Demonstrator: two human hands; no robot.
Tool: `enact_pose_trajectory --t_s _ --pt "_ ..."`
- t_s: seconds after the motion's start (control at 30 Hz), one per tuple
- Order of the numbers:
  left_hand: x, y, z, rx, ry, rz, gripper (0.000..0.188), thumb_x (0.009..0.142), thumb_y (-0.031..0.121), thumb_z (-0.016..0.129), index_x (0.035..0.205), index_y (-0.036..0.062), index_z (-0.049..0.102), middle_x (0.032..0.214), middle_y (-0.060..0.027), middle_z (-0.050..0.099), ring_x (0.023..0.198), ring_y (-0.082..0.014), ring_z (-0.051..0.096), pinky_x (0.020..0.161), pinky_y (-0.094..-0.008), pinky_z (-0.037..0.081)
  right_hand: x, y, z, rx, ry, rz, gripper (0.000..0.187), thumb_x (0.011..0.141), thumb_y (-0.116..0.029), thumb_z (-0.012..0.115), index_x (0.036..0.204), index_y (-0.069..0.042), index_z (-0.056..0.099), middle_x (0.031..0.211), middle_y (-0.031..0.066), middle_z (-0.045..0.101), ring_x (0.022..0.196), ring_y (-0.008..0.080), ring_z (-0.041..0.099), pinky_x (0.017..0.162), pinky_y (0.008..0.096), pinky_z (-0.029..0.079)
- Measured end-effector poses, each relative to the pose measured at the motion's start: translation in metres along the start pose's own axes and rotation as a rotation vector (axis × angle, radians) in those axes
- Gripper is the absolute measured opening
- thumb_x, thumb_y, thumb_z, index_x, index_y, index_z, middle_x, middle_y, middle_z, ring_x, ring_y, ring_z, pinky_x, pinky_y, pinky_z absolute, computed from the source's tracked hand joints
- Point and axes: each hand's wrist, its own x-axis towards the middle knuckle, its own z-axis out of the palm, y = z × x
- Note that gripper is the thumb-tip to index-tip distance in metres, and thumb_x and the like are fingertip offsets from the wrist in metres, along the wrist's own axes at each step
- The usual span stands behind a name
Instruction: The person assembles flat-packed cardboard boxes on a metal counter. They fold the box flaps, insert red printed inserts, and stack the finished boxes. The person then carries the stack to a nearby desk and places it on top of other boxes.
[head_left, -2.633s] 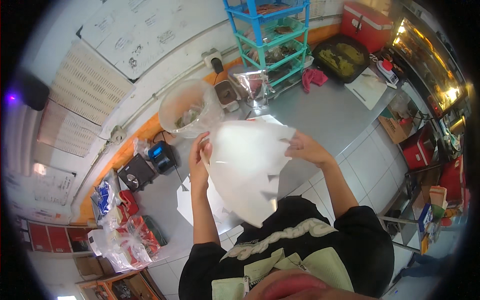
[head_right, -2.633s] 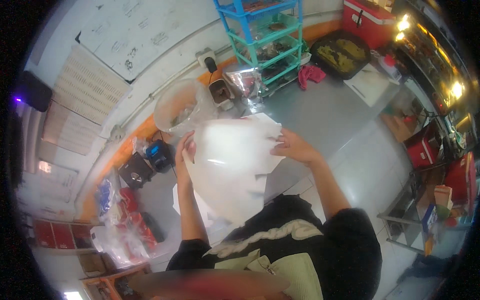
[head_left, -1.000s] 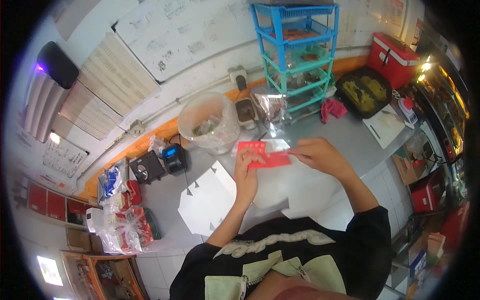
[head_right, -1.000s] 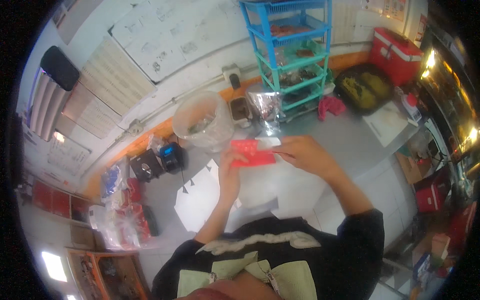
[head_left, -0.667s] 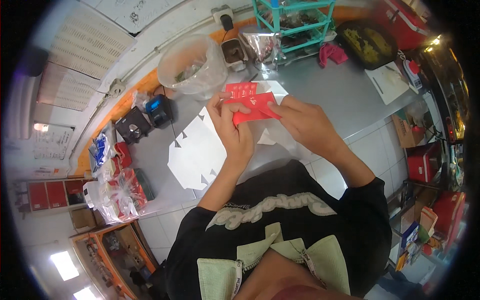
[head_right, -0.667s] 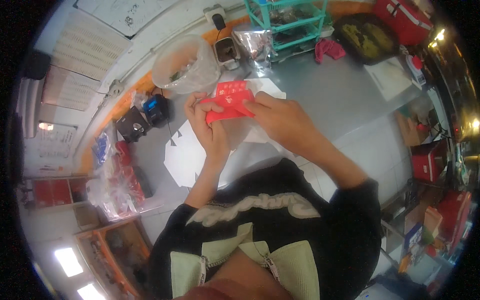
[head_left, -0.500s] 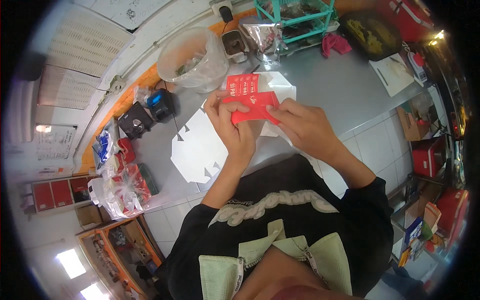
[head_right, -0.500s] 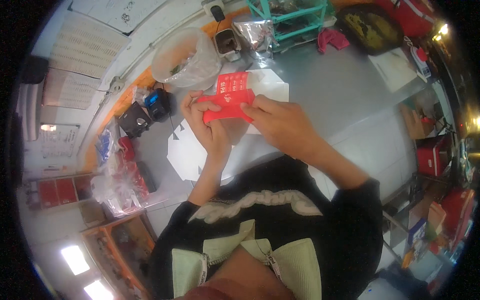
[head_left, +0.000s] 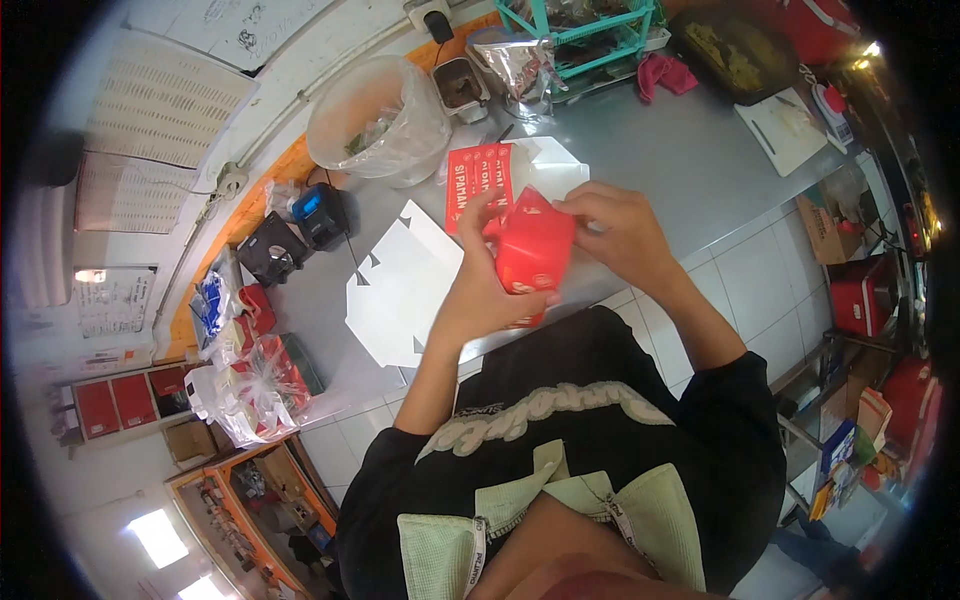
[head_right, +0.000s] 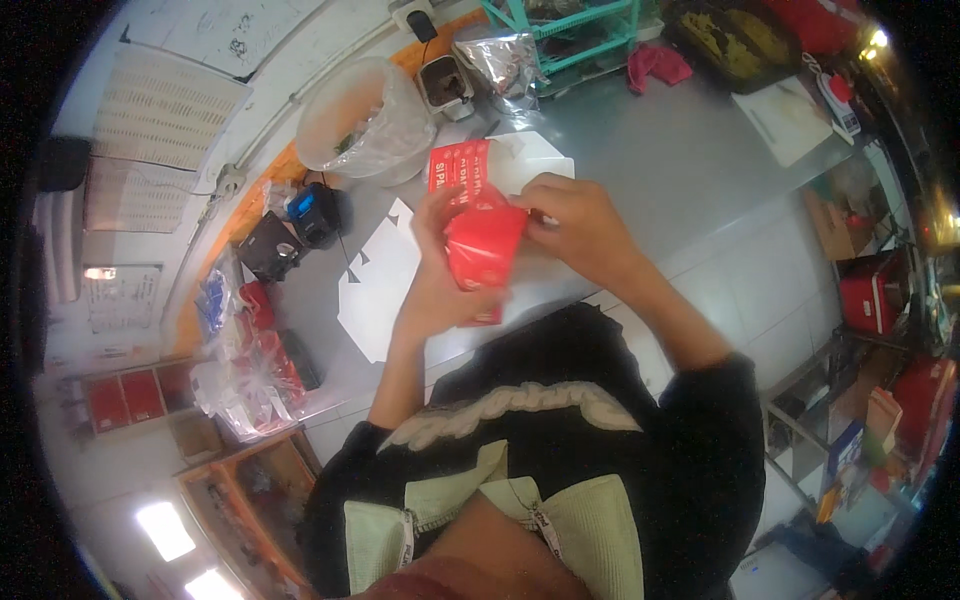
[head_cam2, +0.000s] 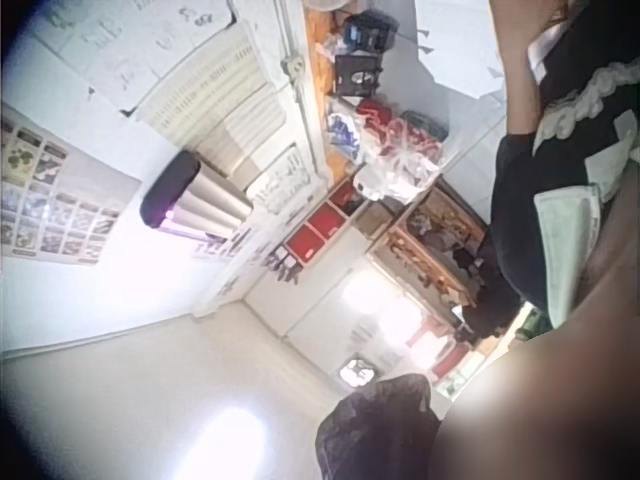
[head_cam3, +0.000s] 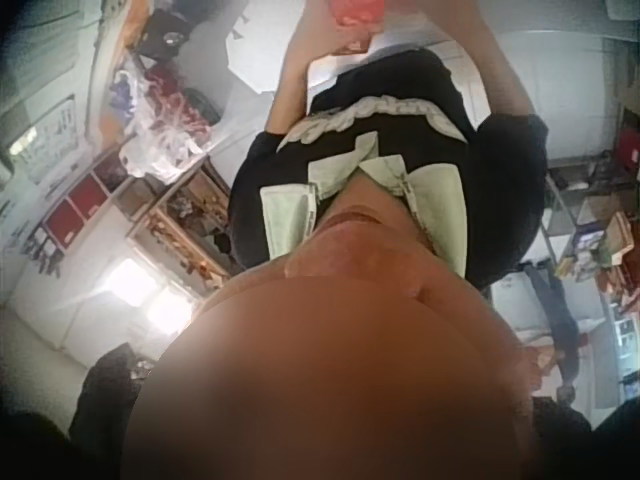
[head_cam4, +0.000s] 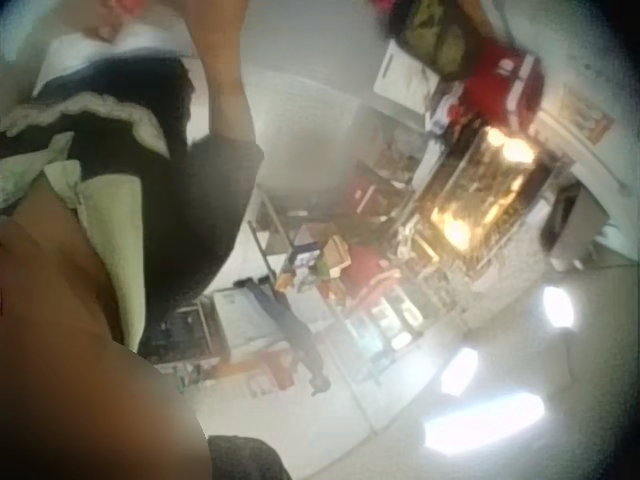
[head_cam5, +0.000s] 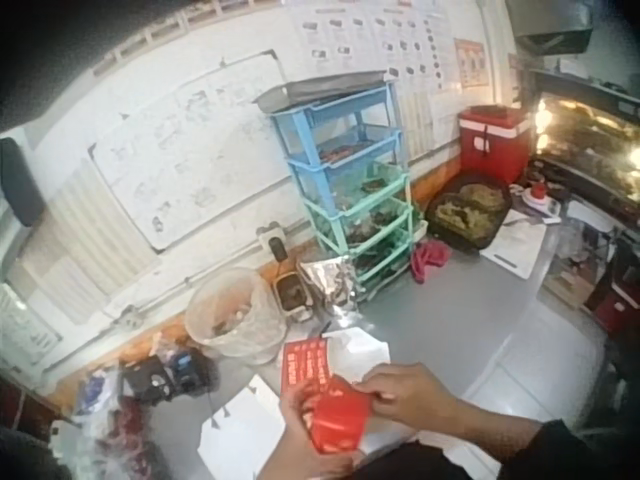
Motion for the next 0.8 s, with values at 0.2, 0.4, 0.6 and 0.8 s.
enact_pose_trajectory --t_s 0.2,0.4,0.6,0.8 --pt "0.013 -0.045 0.002 -0.145 -0.393 -0.273 0.132 0.073 0.018 0.089 0.156 0.0223 -0.012 0.149 -0.0227 0.036 0.14 -0.0329 0.04 0.114 -0.0499 0.035 0.005 0.039 -0.008 0.094 -0.179 0.094 0.025 0.073 0.002 0.075 0.097 -0.003 0.073 0.088 0.011 0.07 0.075 0.0243 0.068 0.069 0.0335 0.054" --pt "0.021 -0.055 0.033 -0.266 -0.279 -0.403 0.126 0.079 0.015 0.084 0.157 0.0182 -0.016 0.147 -0.0195 0.041 0.134 -0.0278 0.045 0.112 -0.0441 0.038 -0.005 0.06 -0.003 -0.117 -0.119 0.238 0.02 0.077 -0.01 0.076 0.096 -0.007 0.074 0.086 0.0106 0.069 0.074 0.0271 0.066 0.071 0.0375 0.053" --pt "0.033 -0.075 0.017 -0.663 -0.027 -0.823 0.089 0.083 0.009 0.073 0.154 0.0098 0.019 0.139 -0.0157 0.051 0.125 -0.0264 0.057 0.105 -0.0425 0.048 -0.001 0.081 -0.023 -0.258 0.026 0.031 0.042 0.075 -0.02 0.079 0.115 -0.011 0.069 0.123 0.0116 0.063 0.12 0.0327 0.055 0.105 0.0457 0.039" --pt "0.064 -0.061 0.002 -0.615 0.19 -0.733 0.058 0.092 0.024 0.07 0.137 -0.0044 0.045 0.138 -0.0185 0.054 0.129 -0.029 0.055 0.107 -0.0407 0.046 -0.035 0.075 0.003 -0.236 -0.36 -0.069 0.058 0.08 -0.022 0.076 0.133 -0.011 0.058 0.145 0.0197 0.047 0.142 0.037 0.037 0.12 0.0564 0.021"
